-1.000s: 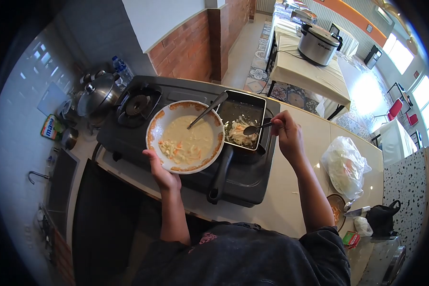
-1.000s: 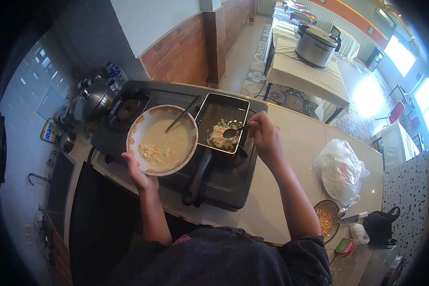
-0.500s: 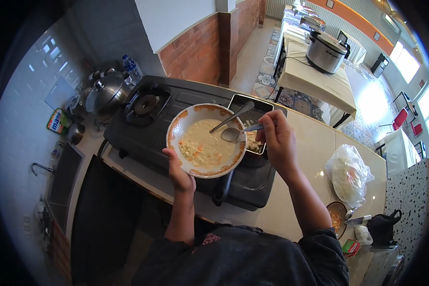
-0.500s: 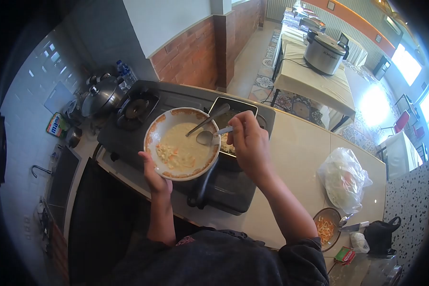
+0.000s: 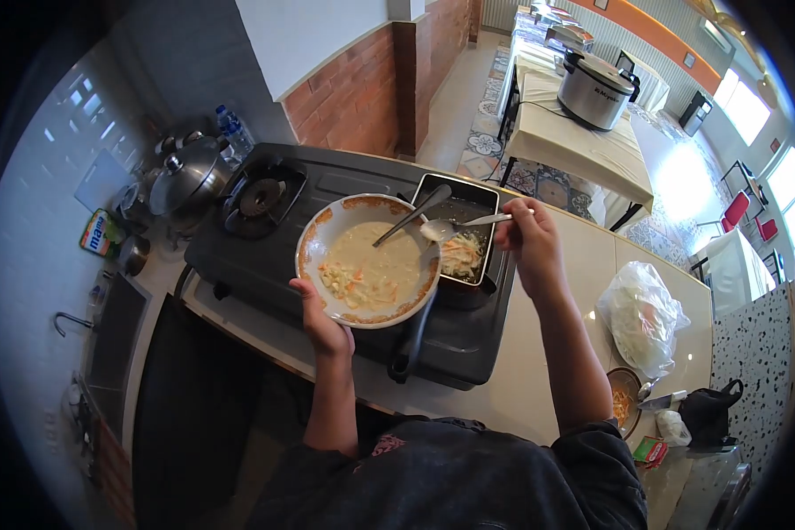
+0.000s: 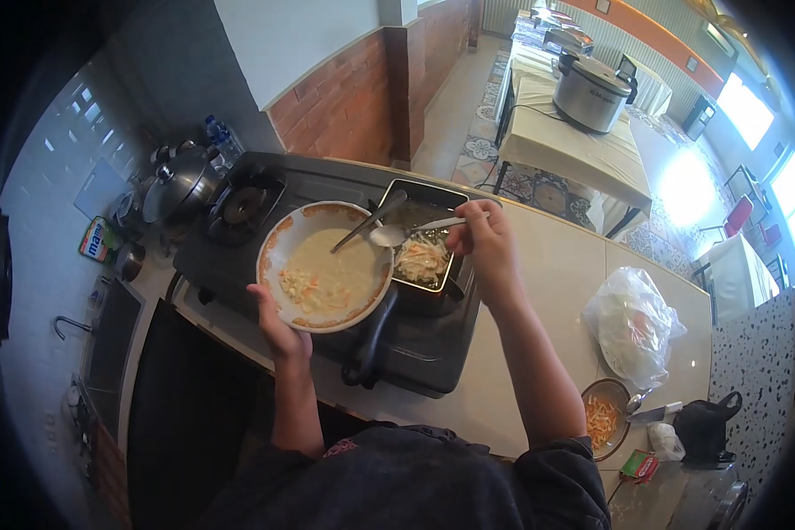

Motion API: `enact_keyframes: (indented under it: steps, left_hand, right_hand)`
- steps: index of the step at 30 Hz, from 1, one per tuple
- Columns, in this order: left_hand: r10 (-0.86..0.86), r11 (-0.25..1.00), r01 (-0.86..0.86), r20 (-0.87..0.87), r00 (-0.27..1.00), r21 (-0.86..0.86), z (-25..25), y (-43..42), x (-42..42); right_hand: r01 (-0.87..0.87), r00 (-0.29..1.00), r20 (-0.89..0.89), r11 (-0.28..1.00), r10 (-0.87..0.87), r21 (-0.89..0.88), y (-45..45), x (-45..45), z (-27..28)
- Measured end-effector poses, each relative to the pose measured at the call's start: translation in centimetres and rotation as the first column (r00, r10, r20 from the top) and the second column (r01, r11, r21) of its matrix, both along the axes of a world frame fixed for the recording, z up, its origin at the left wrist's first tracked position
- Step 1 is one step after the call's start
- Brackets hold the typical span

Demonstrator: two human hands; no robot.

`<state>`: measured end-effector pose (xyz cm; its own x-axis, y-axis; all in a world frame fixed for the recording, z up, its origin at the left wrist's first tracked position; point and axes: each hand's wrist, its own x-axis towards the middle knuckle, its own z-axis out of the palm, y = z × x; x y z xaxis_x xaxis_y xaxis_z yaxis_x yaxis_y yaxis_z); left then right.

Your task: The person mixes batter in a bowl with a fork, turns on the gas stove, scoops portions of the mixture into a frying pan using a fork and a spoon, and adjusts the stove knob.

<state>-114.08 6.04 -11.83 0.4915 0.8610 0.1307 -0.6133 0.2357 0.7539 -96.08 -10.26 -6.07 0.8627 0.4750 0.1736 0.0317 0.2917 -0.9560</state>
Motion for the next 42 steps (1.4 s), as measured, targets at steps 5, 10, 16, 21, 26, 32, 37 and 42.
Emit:
enact_keyframes:
  steps: [5,10,16,21,26,32,37,42]
  left_hand:
    - [0.029,0.999,-0.029,-0.021,0.999,0.019,-0.9,0.6,-0.4]
    - [0.029,1.0,-0.029,-0.009,1.0,-0.009,-0.5,0.6,-0.4]
    - [0.018,1.0,-0.018,0.002,1.0,0.015,-0.8,1.0,-0.5]
    - [0.044,0.999,-0.044,-0.014,0.999,0.005,-0.2,0.6,-0.5]
    - [0.066,0.998,-0.066,-0.018,0.998,-0.008,-0.5,0.7,-0.7]
    - [0.076,0.997,-0.076,-0.029,0.997,0.008,-0.4,0.8,-0.8]
    - [0.067,0.998,-0.067,-0.023,0.997,0.011,-0.5,0.9,-0.8]
    - [0.081,0.996,-0.08,-0.036,0.996,0.025,-0.2,0.8,-0.8]
  right_hand:
    - [0.163,0.965,0.222,0.983,-0.14,-0.086,-2.6,2.7,-2.4]
    - [0.352,0.855,0.486,0.89,-0.181,-0.289,-2.6,1.8,-3.7]
    - [0.343,0.816,0.567,0.883,-0.111,-0.321,-1.7,1.2,-4.4]
    - [0.382,0.789,0.604,0.863,-0.117,-0.332,-1.7,1.2,-3.8]
    - [0.382,0.767,0.632,0.87,-0.11,-0.312,-1.9,1.0,-4.2]
    - [0.408,0.72,0.686,0.863,-0.102,-0.299,-2.0,0.8,-4.0]
    - [0.409,0.692,0.716,0.866,-0.089,-0.288,-2.2,0.6,-3.5]
    - [0.399,0.683,0.728,0.868,-0.066,-0.296,-3.0,0.5,-2.7]
